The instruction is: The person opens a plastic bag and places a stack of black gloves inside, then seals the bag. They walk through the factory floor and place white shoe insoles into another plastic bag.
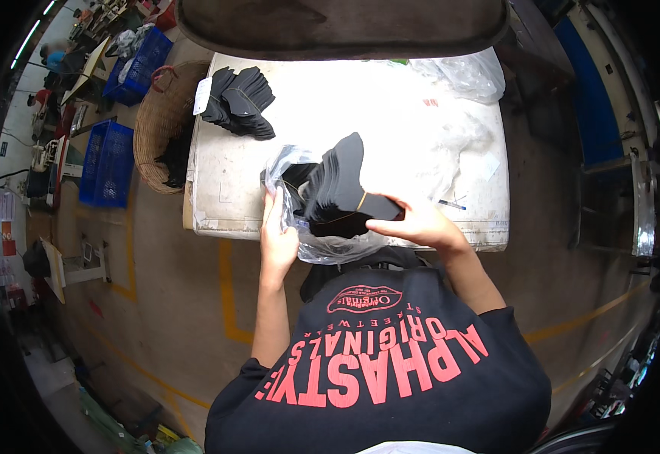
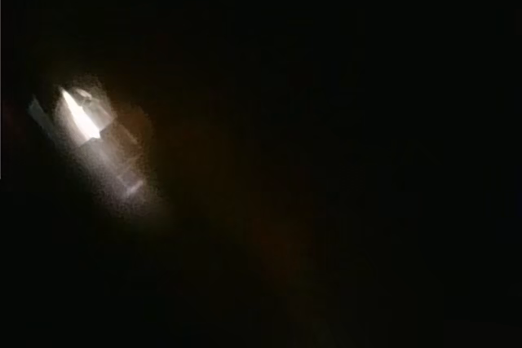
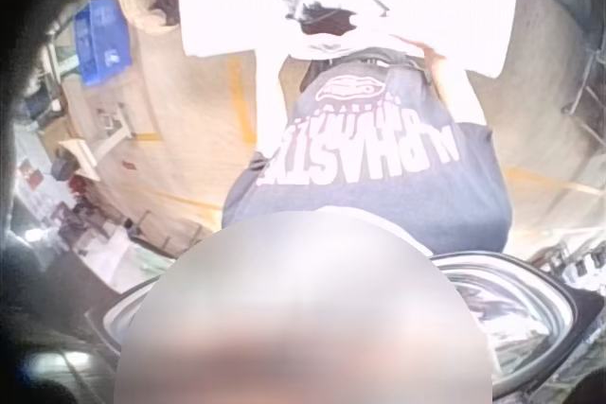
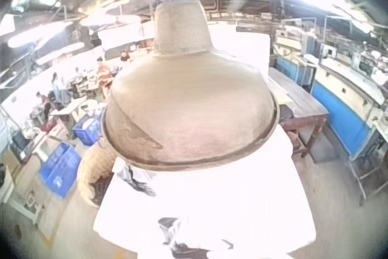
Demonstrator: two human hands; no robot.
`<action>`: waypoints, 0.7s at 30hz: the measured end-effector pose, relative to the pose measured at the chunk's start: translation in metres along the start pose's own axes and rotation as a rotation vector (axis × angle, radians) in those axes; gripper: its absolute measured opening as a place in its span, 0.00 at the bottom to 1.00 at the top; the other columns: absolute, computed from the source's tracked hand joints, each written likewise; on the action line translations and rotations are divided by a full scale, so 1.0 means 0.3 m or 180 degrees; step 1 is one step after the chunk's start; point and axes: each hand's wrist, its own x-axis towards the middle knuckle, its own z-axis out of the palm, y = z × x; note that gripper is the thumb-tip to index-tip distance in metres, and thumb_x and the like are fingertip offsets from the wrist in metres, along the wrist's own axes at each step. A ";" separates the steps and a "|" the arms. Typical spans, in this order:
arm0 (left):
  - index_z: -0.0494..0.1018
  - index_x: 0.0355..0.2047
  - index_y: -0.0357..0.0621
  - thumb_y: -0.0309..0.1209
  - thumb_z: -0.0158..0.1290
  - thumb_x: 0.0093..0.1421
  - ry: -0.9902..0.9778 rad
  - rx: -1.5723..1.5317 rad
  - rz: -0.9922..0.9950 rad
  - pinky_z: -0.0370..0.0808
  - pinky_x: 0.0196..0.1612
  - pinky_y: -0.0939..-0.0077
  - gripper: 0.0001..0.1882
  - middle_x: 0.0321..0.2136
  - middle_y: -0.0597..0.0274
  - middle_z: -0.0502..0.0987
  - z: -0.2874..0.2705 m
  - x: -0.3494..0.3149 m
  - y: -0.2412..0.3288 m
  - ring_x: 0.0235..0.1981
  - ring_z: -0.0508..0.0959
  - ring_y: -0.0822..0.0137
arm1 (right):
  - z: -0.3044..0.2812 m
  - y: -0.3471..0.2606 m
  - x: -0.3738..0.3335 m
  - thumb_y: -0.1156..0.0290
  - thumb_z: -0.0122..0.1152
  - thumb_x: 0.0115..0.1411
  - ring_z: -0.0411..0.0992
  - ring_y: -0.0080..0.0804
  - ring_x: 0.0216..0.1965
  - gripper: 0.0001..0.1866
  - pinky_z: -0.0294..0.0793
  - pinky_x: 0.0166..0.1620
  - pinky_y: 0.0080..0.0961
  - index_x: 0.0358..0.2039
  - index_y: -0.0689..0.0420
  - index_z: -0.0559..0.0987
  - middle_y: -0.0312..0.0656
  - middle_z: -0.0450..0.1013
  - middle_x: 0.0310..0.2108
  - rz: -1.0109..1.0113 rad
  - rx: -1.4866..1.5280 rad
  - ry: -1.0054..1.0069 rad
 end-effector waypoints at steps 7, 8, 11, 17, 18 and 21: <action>0.56 0.71 0.25 0.10 0.41 0.52 -0.0086 -0.0894 -0.0221 0.49 0.76 0.66 0.41 0.76 0.40 0.51 0.039 0.009 -0.004 0.78 0.48 0.56 | 0.234 0.114 0.112 0.58 0.69 0.63 0.70 0.52 0.63 0.35 0.68 0.66 0.40 0.63 0.67 0.71 0.60 0.70 0.62 -0.0363 -0.0889 0.0734; 0.56 0.71 0.24 0.10 0.41 0.52 -0.0067 -0.0822 -0.0182 0.48 0.76 0.65 0.41 0.76 0.39 0.50 0.041 0.010 0.000 0.78 0.48 0.55 | 0.285 0.141 0.139 0.58 0.68 0.64 0.68 0.55 0.65 0.36 0.66 0.67 0.41 0.65 0.69 0.69 0.63 0.68 0.63 -0.0603 -0.1001 0.0910; 0.55 0.70 0.22 0.12 0.41 0.54 -0.0086 -0.0702 -0.0192 0.48 0.77 0.64 0.40 0.75 0.36 0.49 0.041 0.006 0.015 0.78 0.46 0.52 | 0.406 0.217 0.205 0.59 0.57 0.70 0.61 0.67 0.67 0.39 0.62 0.69 0.50 0.69 0.74 0.58 0.74 0.60 0.65 -0.0445 -0.1303 0.0372; 0.54 0.71 0.23 0.13 0.42 0.54 -0.0056 -0.0746 -0.0376 0.50 0.76 0.65 0.41 0.75 0.39 0.52 -0.003 0.016 0.035 0.78 0.49 0.54 | 0.412 0.287 0.282 0.68 0.50 0.72 0.63 0.66 0.66 0.30 0.64 0.69 0.48 0.67 0.77 0.61 0.73 0.63 0.64 -0.0656 -0.0978 0.0191; 0.57 0.71 0.25 0.13 0.42 0.54 -0.0019 -0.0847 -0.0204 0.51 0.76 0.63 0.40 0.75 0.39 0.52 -0.009 0.018 0.043 0.78 0.49 0.52 | 0.400 0.289 0.291 0.69 0.49 0.72 0.64 0.65 0.65 0.29 0.64 0.68 0.47 0.67 0.77 0.61 0.73 0.64 0.63 -0.0807 -0.0871 0.0234; 0.65 0.69 0.33 0.15 0.44 0.55 0.0274 -0.0303 0.0124 0.52 0.76 0.57 0.37 0.74 0.40 0.56 -0.015 0.019 0.083 0.77 0.50 0.45 | 0.371 0.299 0.317 0.68 0.50 0.73 0.67 0.59 0.65 0.27 0.66 0.68 0.42 0.67 0.71 0.66 0.65 0.67 0.64 -0.0889 -0.0880 0.0050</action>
